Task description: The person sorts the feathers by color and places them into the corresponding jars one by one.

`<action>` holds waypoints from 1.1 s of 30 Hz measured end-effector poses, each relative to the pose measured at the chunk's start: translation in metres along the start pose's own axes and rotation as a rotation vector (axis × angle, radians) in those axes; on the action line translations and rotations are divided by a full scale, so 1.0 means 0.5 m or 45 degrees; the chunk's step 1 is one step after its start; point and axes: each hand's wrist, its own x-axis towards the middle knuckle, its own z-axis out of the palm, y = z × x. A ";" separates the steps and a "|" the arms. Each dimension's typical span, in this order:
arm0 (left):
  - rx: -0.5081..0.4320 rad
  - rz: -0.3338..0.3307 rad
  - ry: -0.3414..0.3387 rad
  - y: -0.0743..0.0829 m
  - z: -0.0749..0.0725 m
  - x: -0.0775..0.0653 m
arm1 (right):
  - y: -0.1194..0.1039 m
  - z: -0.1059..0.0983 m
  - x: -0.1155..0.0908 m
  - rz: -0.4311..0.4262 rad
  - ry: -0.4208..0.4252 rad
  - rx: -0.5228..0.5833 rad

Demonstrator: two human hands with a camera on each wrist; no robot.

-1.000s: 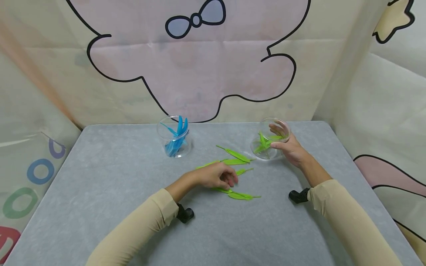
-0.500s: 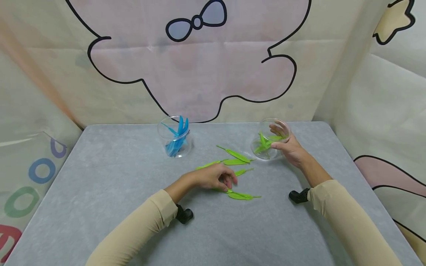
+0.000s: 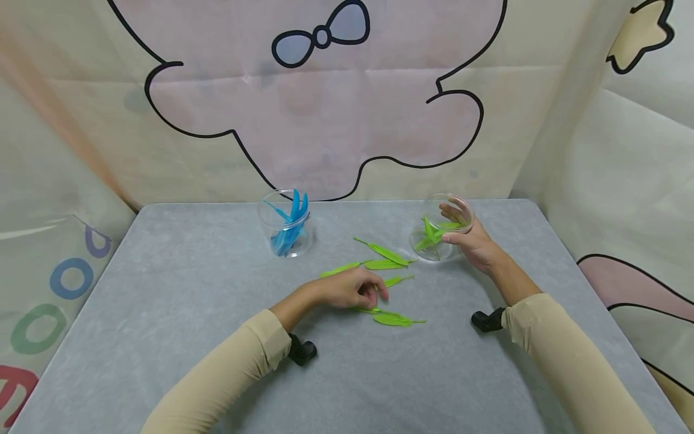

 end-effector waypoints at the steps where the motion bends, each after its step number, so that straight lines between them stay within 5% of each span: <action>1: 0.002 -0.012 0.012 0.001 0.000 0.000 | 0.000 0.000 0.000 0.005 0.002 -0.002; 15: 0.046 -0.036 0.179 0.013 -0.017 0.014 | 0.000 -0.002 0.000 0.015 0.011 -0.005; 23: 0.072 0.020 0.340 0.045 -0.037 0.029 | 0.001 -0.002 0.000 0.005 0.002 0.008; 33: -0.012 0.018 0.439 0.087 -0.062 0.057 | 0.006 -0.004 0.000 -0.027 -0.012 0.040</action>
